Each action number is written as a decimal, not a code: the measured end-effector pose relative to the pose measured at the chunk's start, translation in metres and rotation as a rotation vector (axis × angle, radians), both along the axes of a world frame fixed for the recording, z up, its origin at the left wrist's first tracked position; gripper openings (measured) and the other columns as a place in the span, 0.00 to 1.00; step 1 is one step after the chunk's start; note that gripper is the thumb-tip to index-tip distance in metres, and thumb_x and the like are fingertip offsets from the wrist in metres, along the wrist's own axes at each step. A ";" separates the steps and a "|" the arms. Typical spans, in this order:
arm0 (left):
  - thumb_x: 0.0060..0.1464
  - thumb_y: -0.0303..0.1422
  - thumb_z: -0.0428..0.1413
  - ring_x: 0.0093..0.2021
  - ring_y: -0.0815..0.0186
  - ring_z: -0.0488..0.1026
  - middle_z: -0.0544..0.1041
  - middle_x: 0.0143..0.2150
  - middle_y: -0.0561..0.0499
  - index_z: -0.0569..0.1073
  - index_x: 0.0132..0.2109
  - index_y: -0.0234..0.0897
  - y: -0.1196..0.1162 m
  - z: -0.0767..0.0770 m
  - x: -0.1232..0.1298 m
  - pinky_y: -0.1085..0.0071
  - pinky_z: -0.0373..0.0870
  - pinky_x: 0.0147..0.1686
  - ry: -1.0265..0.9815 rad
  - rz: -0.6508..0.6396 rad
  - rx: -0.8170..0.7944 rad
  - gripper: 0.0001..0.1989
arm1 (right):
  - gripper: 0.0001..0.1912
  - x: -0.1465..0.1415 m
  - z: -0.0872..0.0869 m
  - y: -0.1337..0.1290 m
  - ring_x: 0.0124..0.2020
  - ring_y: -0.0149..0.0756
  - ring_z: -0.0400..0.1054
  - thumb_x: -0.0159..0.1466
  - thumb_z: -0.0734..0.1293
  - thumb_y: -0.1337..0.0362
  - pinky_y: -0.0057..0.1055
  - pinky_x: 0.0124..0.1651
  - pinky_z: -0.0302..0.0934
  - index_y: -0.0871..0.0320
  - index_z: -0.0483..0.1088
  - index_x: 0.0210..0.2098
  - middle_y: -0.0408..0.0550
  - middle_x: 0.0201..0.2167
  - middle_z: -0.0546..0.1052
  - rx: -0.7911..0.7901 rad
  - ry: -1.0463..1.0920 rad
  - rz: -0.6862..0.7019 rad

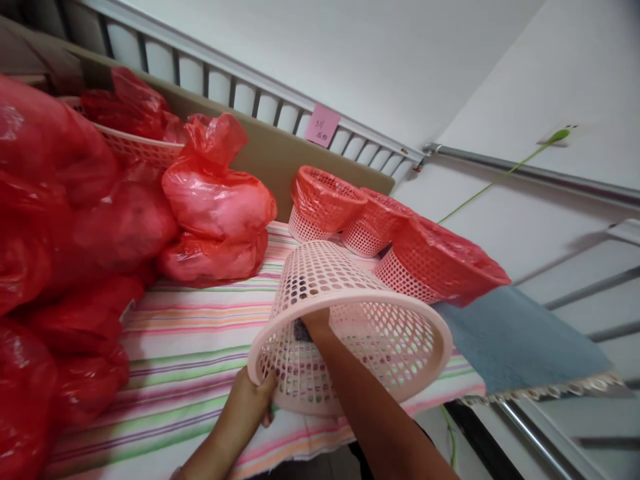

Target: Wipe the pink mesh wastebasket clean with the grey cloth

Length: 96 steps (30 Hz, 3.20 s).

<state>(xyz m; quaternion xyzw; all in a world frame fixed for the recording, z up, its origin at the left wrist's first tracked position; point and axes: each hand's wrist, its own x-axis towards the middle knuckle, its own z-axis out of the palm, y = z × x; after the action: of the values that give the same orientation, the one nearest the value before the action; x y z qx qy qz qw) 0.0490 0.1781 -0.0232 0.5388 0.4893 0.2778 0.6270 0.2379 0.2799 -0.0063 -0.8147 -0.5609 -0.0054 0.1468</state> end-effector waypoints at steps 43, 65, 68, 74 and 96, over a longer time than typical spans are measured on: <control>0.47 0.50 0.51 0.08 0.67 0.63 0.62 0.06 0.58 0.66 0.25 0.36 0.005 -0.010 0.008 0.76 0.58 0.11 -0.096 0.058 0.020 0.20 | 0.16 -0.045 -0.003 -0.116 0.41 0.42 0.67 0.56 0.59 0.64 0.33 0.42 0.59 0.58 0.66 0.44 0.51 0.38 0.73 -0.053 -0.037 0.086; 0.50 0.40 0.51 0.24 0.60 0.74 0.79 0.26 0.46 0.74 0.31 0.33 0.020 0.014 -0.004 0.69 0.69 0.25 0.040 0.045 0.197 0.14 | 0.20 0.025 0.004 0.010 0.50 0.46 0.66 0.63 0.56 0.60 0.37 0.49 0.58 0.57 0.68 0.51 0.55 0.49 0.72 -0.162 -0.138 -0.116; 0.50 0.47 0.49 0.10 0.67 0.64 0.69 0.13 0.55 0.70 0.31 0.34 0.008 0.003 0.004 0.74 0.60 0.13 -0.047 -0.003 0.016 0.19 | 0.19 0.020 0.008 0.001 0.51 0.43 0.65 0.62 0.57 0.60 0.34 0.49 0.57 0.56 0.68 0.50 0.53 0.49 0.72 -0.146 -0.128 -0.109; 0.50 0.51 0.48 0.08 0.68 0.63 0.62 0.06 0.58 0.69 0.25 0.34 0.002 -0.004 0.009 0.75 0.59 0.14 -0.096 -0.017 0.082 0.23 | 0.20 -0.018 0.004 -0.060 0.41 0.42 0.69 0.58 0.59 0.61 0.32 0.41 0.59 0.59 0.66 0.49 0.53 0.39 0.74 -0.090 -0.144 -0.057; 0.51 0.38 0.49 0.30 0.58 0.75 0.79 0.28 0.45 0.74 0.30 0.35 0.020 0.026 -0.031 0.70 0.68 0.30 0.107 0.036 0.410 0.13 | 0.20 0.002 0.004 -0.007 0.55 0.44 0.61 0.63 0.55 0.59 0.35 0.54 0.54 0.55 0.66 0.52 0.52 0.53 0.69 -0.134 -0.096 -0.089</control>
<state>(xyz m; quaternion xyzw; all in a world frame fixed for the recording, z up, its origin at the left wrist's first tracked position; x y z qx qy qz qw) 0.0184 0.1979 0.0026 0.6604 0.4647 0.3535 0.4722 0.2395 0.2729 -0.0025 -0.8456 -0.5296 -0.0133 0.0647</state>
